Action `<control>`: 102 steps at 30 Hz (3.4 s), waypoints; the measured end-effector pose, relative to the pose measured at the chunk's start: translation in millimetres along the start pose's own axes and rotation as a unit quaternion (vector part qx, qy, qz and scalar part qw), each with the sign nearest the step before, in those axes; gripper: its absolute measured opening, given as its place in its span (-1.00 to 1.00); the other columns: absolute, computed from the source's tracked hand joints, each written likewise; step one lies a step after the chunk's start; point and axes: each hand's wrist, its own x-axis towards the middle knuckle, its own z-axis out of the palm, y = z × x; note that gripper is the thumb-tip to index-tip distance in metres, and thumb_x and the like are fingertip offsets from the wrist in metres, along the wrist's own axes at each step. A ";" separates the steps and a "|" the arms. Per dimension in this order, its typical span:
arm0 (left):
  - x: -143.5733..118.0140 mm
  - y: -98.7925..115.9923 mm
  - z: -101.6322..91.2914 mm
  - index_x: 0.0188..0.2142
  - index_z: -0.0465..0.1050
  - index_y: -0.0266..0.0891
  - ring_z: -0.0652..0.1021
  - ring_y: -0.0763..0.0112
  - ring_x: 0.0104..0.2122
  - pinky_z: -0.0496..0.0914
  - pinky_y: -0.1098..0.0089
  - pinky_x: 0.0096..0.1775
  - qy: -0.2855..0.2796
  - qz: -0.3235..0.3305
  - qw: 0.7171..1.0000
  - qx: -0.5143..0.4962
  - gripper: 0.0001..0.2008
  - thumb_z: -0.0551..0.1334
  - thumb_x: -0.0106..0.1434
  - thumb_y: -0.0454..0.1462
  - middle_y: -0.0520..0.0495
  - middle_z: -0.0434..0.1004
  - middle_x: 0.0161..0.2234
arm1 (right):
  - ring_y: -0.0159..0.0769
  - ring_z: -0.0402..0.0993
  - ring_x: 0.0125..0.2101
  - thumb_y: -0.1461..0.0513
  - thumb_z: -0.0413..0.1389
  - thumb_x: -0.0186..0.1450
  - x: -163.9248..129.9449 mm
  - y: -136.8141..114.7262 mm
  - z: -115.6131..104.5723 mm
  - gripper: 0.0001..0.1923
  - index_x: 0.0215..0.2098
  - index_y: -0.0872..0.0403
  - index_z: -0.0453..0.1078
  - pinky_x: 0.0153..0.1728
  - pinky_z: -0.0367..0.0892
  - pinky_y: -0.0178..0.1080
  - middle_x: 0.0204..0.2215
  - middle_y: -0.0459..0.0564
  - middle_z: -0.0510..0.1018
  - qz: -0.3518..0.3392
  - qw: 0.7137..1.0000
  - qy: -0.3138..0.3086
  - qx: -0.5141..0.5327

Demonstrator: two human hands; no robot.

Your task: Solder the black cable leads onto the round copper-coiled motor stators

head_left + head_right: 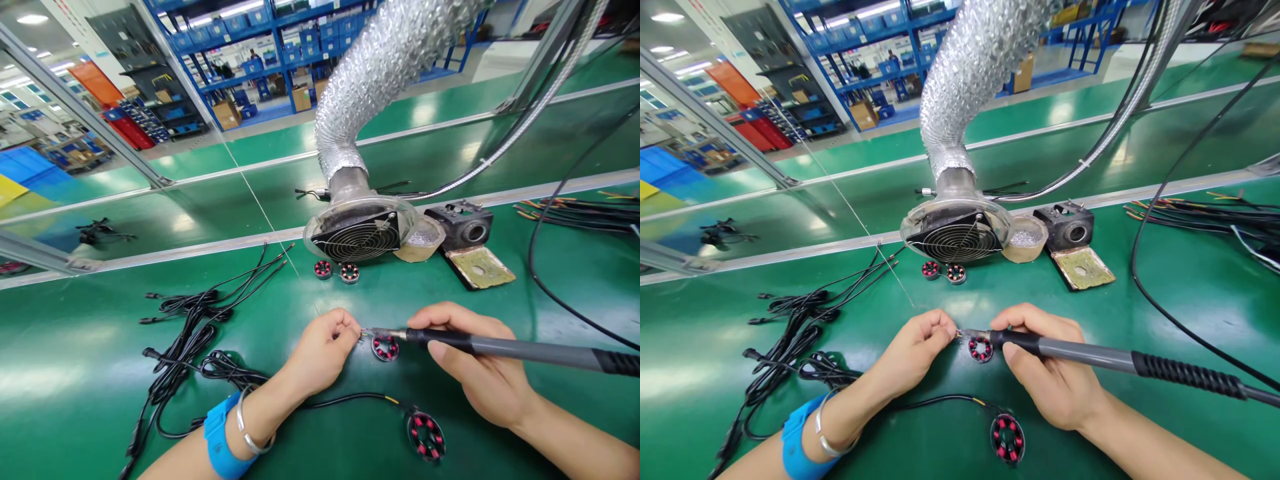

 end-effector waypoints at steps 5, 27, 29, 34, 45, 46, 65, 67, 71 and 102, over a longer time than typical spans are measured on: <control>0.8 -1.1 0.7 -0.40 0.31 -0.25 0.16 0.53 -0.55 0.06 0.46 -0.49 0.000 0.001 1.000 -0.001 -0.76 0.11 0.29 -0.13 0.15 0.18 -0.56 | -0.42 0.38 -0.54 0.31 0.01 0.31 0.1 -6.7 2.0 -0.82 -0.19 -0.03 0.39 -0.51 0.24 -0.35 -0.46 -0.17 0.51 -0.029 1.000 -0.008 -0.005; -0.1 0.2 1.2 -0.42 0.29 -0.24 0.16 0.52 -0.55 0.05 0.45 -0.48 -0.003 -0.001 1.000 -0.009 -0.78 0.11 0.27 -0.15 0.15 0.17 -0.57 | -0.39 0.41 -0.52 0.34 0.01 0.29 -1.3 -12.7 2.3 -0.78 -0.14 0.01 0.40 -0.50 0.29 -0.31 -0.45 -0.12 0.50 -0.077 0.997 0.020 0.008; -0.1 1.0 1.0 -0.41 0.29 -0.24 0.17 0.51 -0.54 0.07 0.45 -0.46 -0.008 0.001 1.000 -0.011 -0.78 0.11 0.27 -0.15 0.13 0.18 -0.55 | -0.38 0.45 -0.47 0.33 0.03 0.29 -1.1 -10.9 3.4 -0.76 -0.10 0.01 0.40 -0.46 0.33 -0.32 -0.41 -0.10 0.53 -0.091 0.995 0.024 -0.008; -0.6 4.2 -2.5 -0.43 0.26 -0.24 0.17 0.50 -0.50 0.10 0.44 -0.42 -0.045 0.005 0.999 -0.026 -0.76 0.09 0.27 -0.14 0.12 0.16 -0.52 | -0.42 0.55 -0.42 0.38 0.06 0.34 5.1 -2.1 19.3 -0.62 0.09 -0.01 0.35 -0.37 0.44 -0.39 -0.27 -0.09 0.62 -0.103 0.994 0.015 -0.038; -10.2 11.8 -10.4 -0.33 0.33 -0.23 0.28 0.46 -0.47 0.13 0.44 -0.42 -0.073 0.054 0.992 0.093 -0.75 0.06 0.37 -0.11 0.09 0.29 -0.48 | -0.38 0.59 -0.37 0.43 0.06 0.29 16.8 4.1 41.0 -0.73 -0.09 0.06 0.42 -0.29 0.48 -0.33 -0.31 -0.05 0.64 -0.189 0.980 -0.009 -0.058; -10.7 12.7 -10.5 -0.33 0.33 -0.23 0.29 0.46 -0.47 0.14 0.44 -0.42 -0.068 0.055 0.991 0.097 -0.75 0.06 0.37 -0.12 0.08 0.31 -0.48 | -0.38 0.59 -0.35 0.44 0.07 0.29 15.7 3.3 40.5 -0.72 -0.09 0.06 0.42 -0.27 0.48 -0.34 -0.27 -0.05 0.64 -0.184 0.981 -0.008 -0.053; -4.2 5.8 1.3 -0.46 0.27 -0.23 0.05 0.58 -0.64 -0.08 0.46 -0.57 -0.052 -0.064 0.991 -0.109 -0.84 0.16 0.10 -0.18 0.22 0.07 -0.67 | -0.52 0.39 -0.65 0.38 0.08 0.23 8.4 -1.5 47.2 -0.64 -0.01 0.03 0.30 -0.49 0.40 -0.43 -0.41 -0.17 0.54 -0.040 0.997 -0.048 -0.053; -4.0 4.3 1.4 -0.46 0.27 -0.22 0.05 0.57 -0.63 -0.07 0.46 -0.57 -0.047 -0.057 0.992 -0.099 -0.84 0.16 0.12 -0.18 0.21 0.06 -0.66 | -0.49 0.45 -0.59 0.38 0.06 0.24 8.3 -0.6 48.2 -0.64 0.00 0.02 0.29 -0.46 0.39 -0.42 -0.41 -0.17 0.54 -0.032 0.997 -0.048 -0.054; -4.3 2.2 2.2 -0.46 0.28 -0.24 0.08 0.56 -0.60 -0.02 0.47 -0.55 -0.030 -0.041 0.996 -0.075 -0.82 0.17 0.16 -0.18 0.19 0.08 -0.63 | -0.41 0.54 -0.45 0.39 0.03 0.25 9.3 3.4 49.2 -0.65 -0.01 0.02 0.31 -0.36 0.44 -0.37 -0.37 -0.11 0.57 -0.064 0.995 -0.021 -0.072; -4.2 3.7 2.5 -0.44 0.29 -0.24 0.06 0.55 -0.60 -0.04 0.45 -0.54 -0.034 -0.047 0.997 -0.050 -0.85 0.09 0.17 -0.21 0.19 0.06 -0.63 | -0.35 0.30 -0.58 0.33 0.02 0.25 -2.8 -16.2 0.9 -0.82 -0.24 0.02 0.42 -0.56 0.15 -0.25 -0.53 -0.09 0.47 -0.063 0.997 -0.001 0.038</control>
